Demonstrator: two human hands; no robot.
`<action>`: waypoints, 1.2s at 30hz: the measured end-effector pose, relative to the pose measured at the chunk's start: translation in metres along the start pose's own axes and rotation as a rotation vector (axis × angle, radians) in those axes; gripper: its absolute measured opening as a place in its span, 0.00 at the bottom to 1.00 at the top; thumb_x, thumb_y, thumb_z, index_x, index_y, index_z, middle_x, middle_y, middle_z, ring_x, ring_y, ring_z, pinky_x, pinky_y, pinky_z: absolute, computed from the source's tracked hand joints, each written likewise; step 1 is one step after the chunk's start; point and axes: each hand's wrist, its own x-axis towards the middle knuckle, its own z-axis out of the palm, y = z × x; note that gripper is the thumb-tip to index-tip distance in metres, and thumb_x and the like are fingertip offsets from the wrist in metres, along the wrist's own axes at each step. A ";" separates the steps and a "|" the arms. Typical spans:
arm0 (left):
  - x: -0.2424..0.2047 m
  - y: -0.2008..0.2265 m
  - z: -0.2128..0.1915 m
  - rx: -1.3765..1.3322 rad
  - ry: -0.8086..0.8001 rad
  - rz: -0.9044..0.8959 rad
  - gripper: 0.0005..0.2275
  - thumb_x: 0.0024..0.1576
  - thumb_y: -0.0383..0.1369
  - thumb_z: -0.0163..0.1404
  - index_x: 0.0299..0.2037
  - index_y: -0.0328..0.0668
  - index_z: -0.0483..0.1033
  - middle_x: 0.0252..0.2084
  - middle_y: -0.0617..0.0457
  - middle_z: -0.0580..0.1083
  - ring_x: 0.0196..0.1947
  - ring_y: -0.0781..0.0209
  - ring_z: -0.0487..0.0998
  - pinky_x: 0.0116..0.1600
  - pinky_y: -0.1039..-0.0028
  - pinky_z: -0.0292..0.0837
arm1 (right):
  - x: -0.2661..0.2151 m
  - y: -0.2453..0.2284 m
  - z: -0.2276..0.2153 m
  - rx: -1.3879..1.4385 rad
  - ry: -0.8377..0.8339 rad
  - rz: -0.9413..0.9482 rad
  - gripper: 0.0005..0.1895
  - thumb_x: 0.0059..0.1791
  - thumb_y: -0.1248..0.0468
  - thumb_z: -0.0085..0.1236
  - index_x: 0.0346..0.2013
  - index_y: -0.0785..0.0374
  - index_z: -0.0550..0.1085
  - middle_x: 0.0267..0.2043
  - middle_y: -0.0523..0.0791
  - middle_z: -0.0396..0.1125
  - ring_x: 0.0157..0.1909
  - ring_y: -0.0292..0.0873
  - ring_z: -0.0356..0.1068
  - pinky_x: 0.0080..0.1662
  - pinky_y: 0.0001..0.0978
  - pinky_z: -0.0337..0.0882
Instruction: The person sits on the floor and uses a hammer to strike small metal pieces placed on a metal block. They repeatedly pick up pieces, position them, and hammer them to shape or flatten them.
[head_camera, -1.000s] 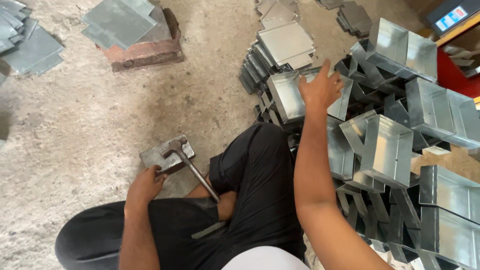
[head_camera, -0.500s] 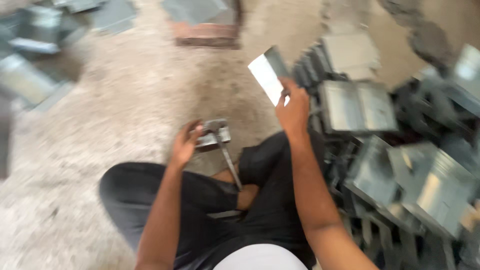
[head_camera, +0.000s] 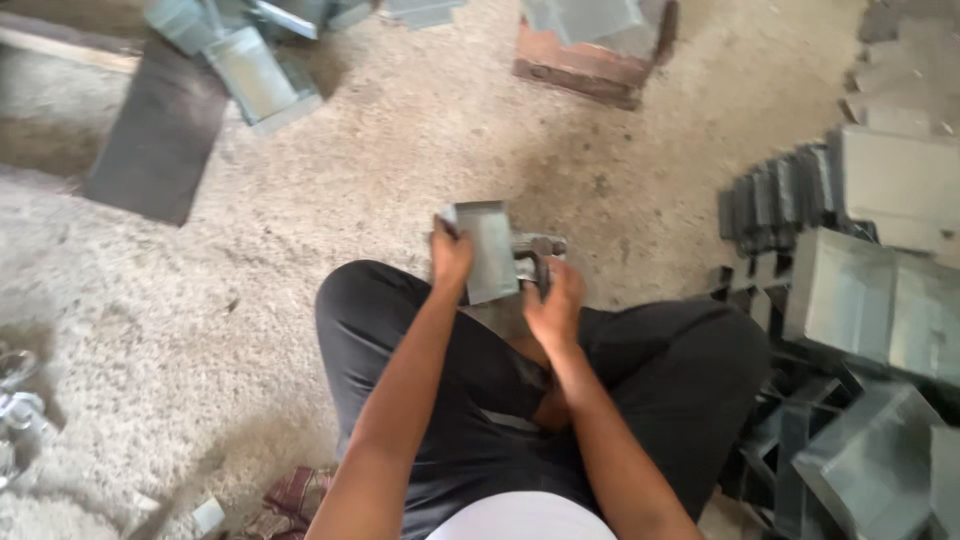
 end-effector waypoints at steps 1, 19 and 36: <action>0.012 0.003 -0.003 0.039 0.019 0.092 0.37 0.51 0.26 0.53 0.71 0.25 0.47 0.61 0.25 0.67 0.61 0.34 0.69 0.64 0.59 0.66 | 0.002 0.015 0.002 -0.029 0.010 0.029 0.36 0.40 0.68 0.68 0.61 0.65 0.64 0.55 0.62 0.64 0.57 0.66 0.63 0.58 0.51 0.63; 0.002 0.053 0.012 0.842 -0.472 0.345 0.21 0.62 0.40 0.54 0.65 0.52 0.70 0.50 0.44 0.78 0.55 0.42 0.75 0.57 0.51 0.70 | -0.002 0.050 -0.031 0.715 -0.123 0.606 0.47 0.50 0.73 0.58 0.79 0.48 0.45 0.28 0.42 0.64 0.20 0.32 0.60 0.22 0.27 0.61; -0.007 0.033 0.031 0.965 -0.446 0.767 0.22 0.56 0.24 0.46 0.58 0.64 0.75 0.58 0.61 0.76 0.54 0.53 0.76 0.59 0.42 0.60 | 0.030 -0.022 -0.087 0.096 0.013 -0.188 0.31 0.55 0.70 0.61 0.71 0.59 0.64 0.40 0.51 0.69 0.36 0.49 0.69 0.42 0.36 0.70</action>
